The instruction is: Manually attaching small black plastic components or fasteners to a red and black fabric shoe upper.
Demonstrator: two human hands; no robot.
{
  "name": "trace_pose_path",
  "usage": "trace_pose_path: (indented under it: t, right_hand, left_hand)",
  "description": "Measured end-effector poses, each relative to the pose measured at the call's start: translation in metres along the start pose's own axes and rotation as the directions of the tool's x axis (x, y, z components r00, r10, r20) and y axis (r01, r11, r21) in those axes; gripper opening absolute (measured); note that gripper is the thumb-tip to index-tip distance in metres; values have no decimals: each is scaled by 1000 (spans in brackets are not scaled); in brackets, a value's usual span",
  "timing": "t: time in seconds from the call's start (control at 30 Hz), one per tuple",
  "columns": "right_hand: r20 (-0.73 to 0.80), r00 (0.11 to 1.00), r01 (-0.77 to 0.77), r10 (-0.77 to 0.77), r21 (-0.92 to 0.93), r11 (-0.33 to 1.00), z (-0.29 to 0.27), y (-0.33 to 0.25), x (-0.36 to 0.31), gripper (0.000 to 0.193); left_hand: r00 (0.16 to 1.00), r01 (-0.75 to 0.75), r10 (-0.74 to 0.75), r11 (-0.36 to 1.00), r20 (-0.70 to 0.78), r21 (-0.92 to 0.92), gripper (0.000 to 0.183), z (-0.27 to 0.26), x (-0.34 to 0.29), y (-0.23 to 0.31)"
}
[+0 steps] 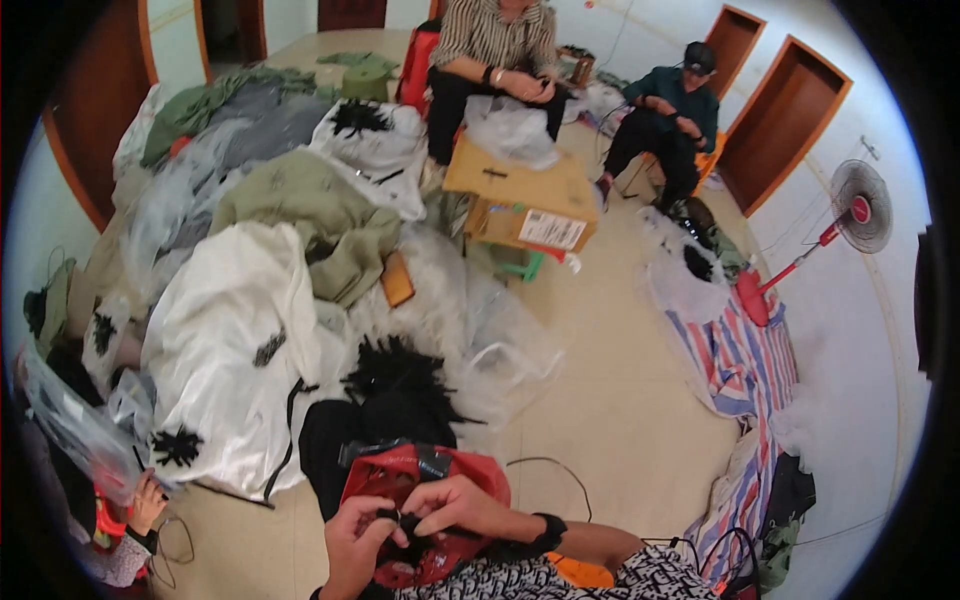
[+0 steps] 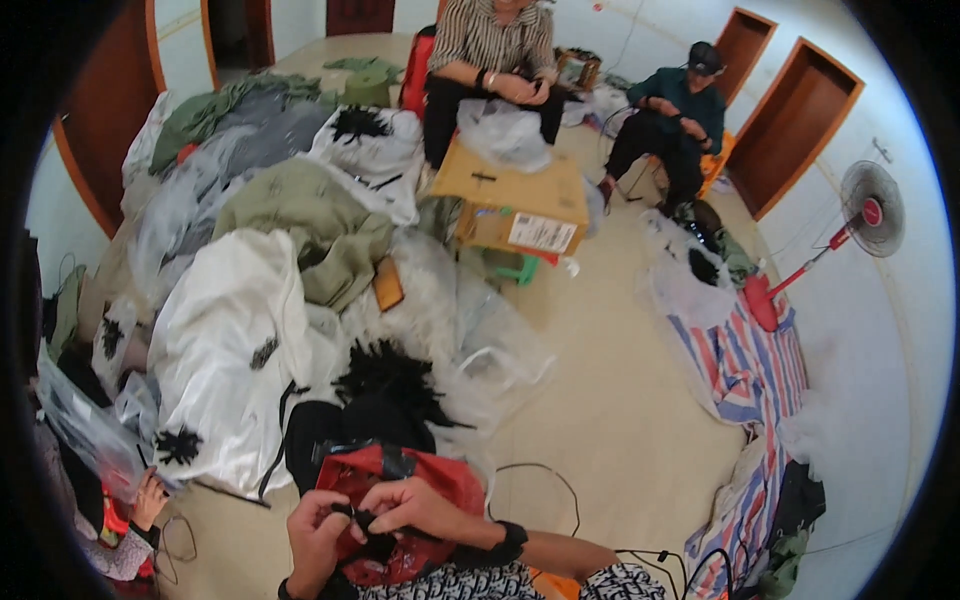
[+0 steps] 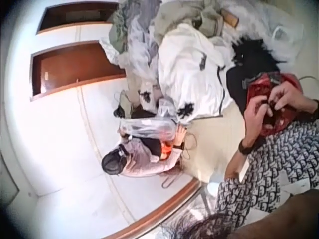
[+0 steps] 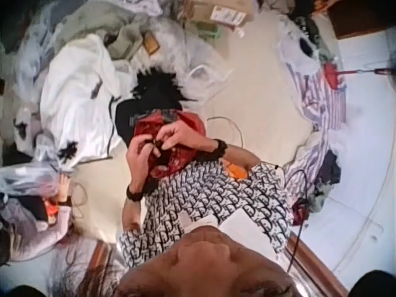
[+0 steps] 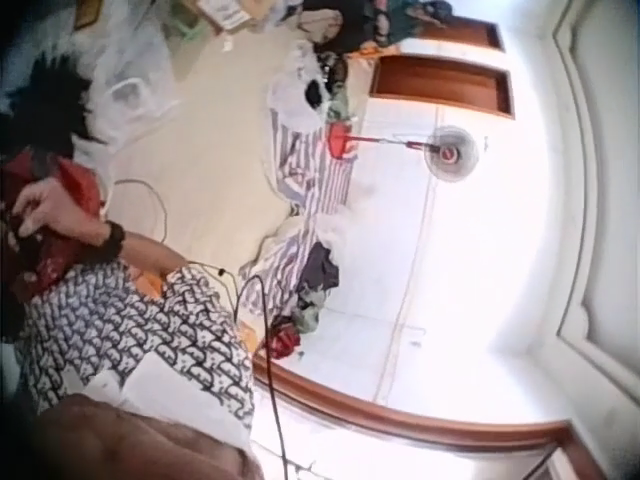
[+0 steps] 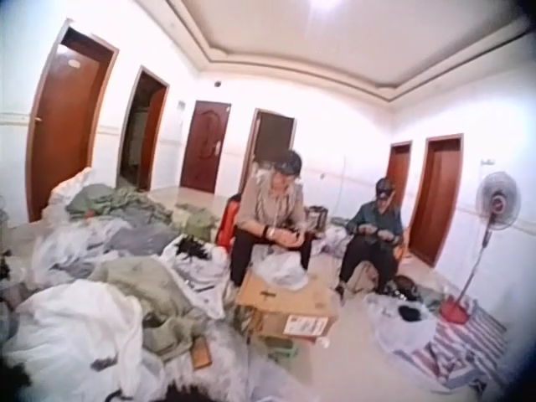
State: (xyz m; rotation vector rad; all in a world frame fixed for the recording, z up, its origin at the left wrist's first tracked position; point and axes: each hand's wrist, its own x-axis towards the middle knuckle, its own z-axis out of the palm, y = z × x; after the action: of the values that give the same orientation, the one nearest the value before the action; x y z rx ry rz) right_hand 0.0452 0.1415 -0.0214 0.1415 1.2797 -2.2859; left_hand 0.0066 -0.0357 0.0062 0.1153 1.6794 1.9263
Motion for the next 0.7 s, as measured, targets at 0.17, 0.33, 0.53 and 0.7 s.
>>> trace_pose_path:
  t: [0.17, 0.33, 0.53, 0.7]
  right_hand:
    - [-40, 998, 51, -52, -13, 999, -1, 1, 0, 7]
    - [-25, 983, 180, -184, -99, 979, -2, -1, 2, 6]
    - [-45, 992, 123, -121, 40, 992, 3, -1, 2, 7]
    - [5, 995, 103, -102, -81, 991, 11, 0, -3, 7]
  left_hand:
    - [993, -79, 55, 970, 108, 229, 15, 12, -2, 27]
    - [980, -145, 86, 924, 178, 353, 15, 16, -2, 32]
    - [848, -529, 449, 720, 281, 449, 10, 18, 7, 33]
    - [843, -530, 497, 698, 208, 482, 9, 11, -5, 35]
